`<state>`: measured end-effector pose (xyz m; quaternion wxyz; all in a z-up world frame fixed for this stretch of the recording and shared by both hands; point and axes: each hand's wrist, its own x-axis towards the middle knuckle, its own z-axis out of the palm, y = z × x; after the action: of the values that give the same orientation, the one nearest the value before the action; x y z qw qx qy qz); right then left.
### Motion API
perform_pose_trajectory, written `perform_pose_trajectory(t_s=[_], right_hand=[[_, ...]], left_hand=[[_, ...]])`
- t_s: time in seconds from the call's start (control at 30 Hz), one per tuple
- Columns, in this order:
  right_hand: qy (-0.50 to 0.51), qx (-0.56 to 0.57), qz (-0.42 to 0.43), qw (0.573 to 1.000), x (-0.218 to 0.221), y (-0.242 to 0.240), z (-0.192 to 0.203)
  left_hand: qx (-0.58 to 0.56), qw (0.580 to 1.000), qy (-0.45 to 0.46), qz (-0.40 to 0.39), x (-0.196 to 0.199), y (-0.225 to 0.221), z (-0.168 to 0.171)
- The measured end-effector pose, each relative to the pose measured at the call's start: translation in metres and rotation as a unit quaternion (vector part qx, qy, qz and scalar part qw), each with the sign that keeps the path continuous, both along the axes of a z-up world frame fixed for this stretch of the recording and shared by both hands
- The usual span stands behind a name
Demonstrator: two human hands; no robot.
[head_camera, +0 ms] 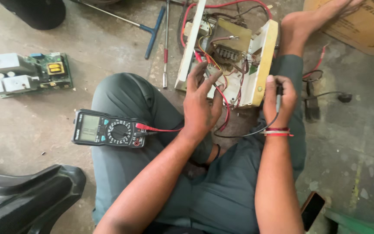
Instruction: The person tests a circuit board inside an open electronic device housing using a digital multimeter. They place the multimeter probes on various components and solder joints to measure electrical values.
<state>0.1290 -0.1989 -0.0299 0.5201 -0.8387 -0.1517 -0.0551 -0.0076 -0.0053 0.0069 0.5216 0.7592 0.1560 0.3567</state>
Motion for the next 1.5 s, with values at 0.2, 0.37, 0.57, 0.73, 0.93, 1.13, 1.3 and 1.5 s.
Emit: perform_pose_trajectory(t_s=[0.2,0.37,0.57,0.73,0.93,1.13,1.3,1.5], right_hand=[[0.110,-0.017,0.075,0.991,-0.001,0.004,0.007],[0.123,0.020,0.081,0.989,-0.015,0.015,0.029],[0.099,0.022,0.098,0.990,-0.021,0.024,0.045],[0.122,0.019,0.076,0.989,-0.023,0.025,0.045],[0.119,0.079,0.116,0.983,-0.021,0.019,0.040],[0.207,0.062,0.109,0.970,-0.010,0.019,0.024],[0.168,0.189,0.079,0.964,-0.008,0.003,0.021],[0.160,0.139,0.021,0.977,-0.002,0.012,-0.003]], left_hand=[[-0.068,0.996,0.045,0.025,0.009,0.010,-0.012],[-0.030,0.999,-0.020,0.016,0.003,0.002,0.007],[0.025,0.996,-0.083,-0.007,-0.007,-0.004,0.019],[-0.101,0.991,0.075,0.051,0.004,0.008,0.007],[-0.051,0.998,-0.034,0.018,-0.004,0.000,0.013],[-0.101,0.992,0.031,0.069,0.005,0.018,0.010],[-0.072,0.995,-0.046,0.050,0.003,0.012,0.006],[-0.049,0.998,-0.014,0.032,0.001,0.011,0.004]])
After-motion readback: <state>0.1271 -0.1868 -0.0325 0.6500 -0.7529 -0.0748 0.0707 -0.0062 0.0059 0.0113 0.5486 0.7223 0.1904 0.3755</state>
